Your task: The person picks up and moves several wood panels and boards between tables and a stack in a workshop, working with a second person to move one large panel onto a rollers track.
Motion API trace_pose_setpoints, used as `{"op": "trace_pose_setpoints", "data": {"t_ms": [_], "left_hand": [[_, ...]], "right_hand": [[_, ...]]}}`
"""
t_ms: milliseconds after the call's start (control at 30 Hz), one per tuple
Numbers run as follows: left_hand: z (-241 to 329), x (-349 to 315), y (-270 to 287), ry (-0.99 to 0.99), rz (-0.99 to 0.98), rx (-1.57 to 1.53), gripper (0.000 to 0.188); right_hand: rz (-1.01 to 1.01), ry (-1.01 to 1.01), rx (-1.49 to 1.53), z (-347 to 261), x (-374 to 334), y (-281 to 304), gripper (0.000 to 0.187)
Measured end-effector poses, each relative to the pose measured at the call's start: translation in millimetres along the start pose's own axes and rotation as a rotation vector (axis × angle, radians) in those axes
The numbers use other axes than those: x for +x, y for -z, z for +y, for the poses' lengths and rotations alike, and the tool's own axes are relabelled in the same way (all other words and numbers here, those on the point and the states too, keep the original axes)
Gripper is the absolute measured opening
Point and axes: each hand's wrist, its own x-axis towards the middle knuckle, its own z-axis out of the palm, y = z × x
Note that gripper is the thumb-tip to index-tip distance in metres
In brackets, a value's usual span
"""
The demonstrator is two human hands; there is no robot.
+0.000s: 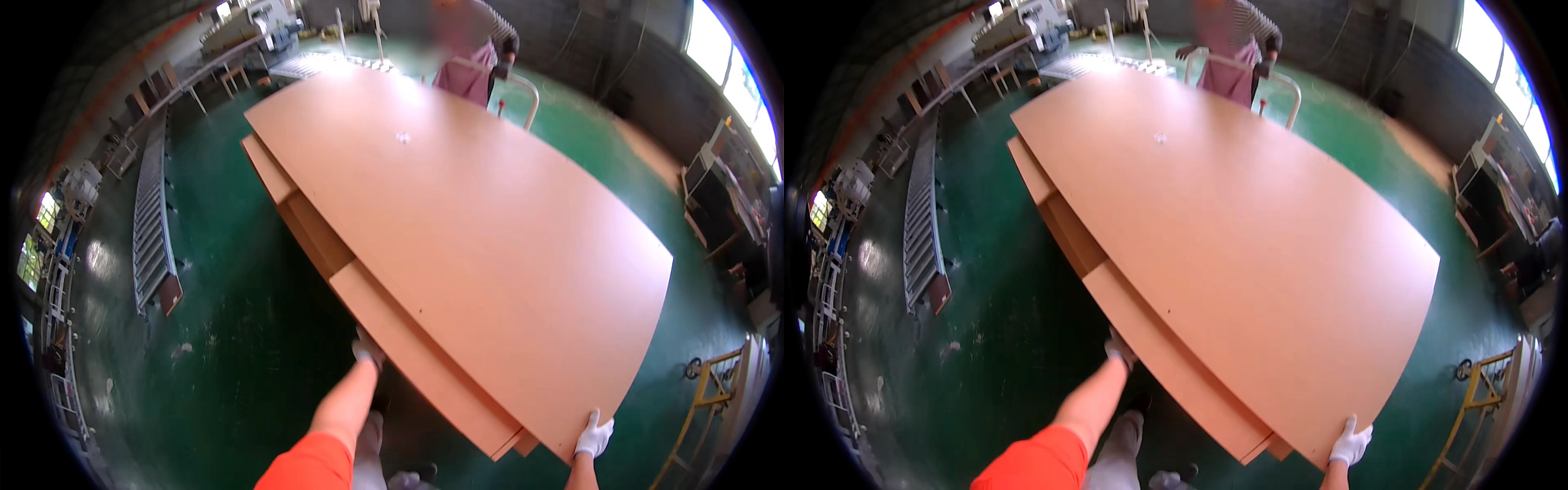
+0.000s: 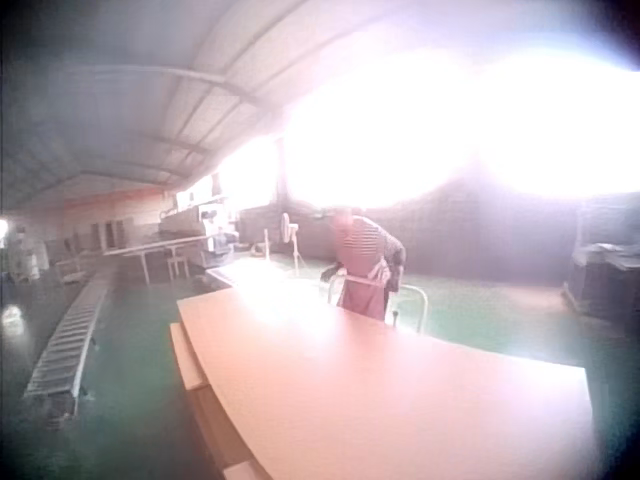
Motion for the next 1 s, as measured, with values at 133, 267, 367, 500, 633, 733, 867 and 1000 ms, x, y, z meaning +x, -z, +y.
{"op": "trace_pose_setpoints", "data": {"t_ms": [133, 267, 367, 500, 633, 733, 867, 1000], "left_hand": [[139.1, 76.0, -54.2, 0.492, 0.402, -0.414, 0.045], [145.3, 116.2, -39.9, 0.459, 0.545, -0.119, 0.044], [136.8, 123.1, -51.4, 0.501, 0.643, 0.081, 0.044], [135.1, 123.1, -57.7, 0.526, 0.71, 0.17, 0.044], [136.8, 123.6, -57.3, 0.53, 0.747, 0.209, 0.045], [137.4, 121.2, -57.0, 0.531, 0.776, 0.215, 0.047], [138.7, 113.3, -58.2, 0.529, 0.803, 0.225, 0.05], [138.7, 104.5, -67.2, 0.554, 0.811, 0.246, 0.053]], "right_hand": [[0.016, 0.215, -0.304, -23.4, -49.5, -10.0, 0.1], [-0.179, 0.962, -0.422, -87.1, -111.4, -6.6, 0.105], [-0.176, 0.875, -0.42, -80.3, -111.7, -13.3, 0.107], [-0.182, 0.887, -0.39, -70.8, -108.2, -15.1, 0.109], [-0.198, 0.853, -0.435, -79.1, -108.9, -14.3, 0.108], [-0.193, 0.856, -0.445, -77.5, -106.9, -16.8, 0.107], [-0.184, 0.892, -0.429, -80.2, -97.5, -18.1, 0.108], [-0.169, 0.917, -0.441, -86.1, -96.1, -7.8, 0.107]]}}
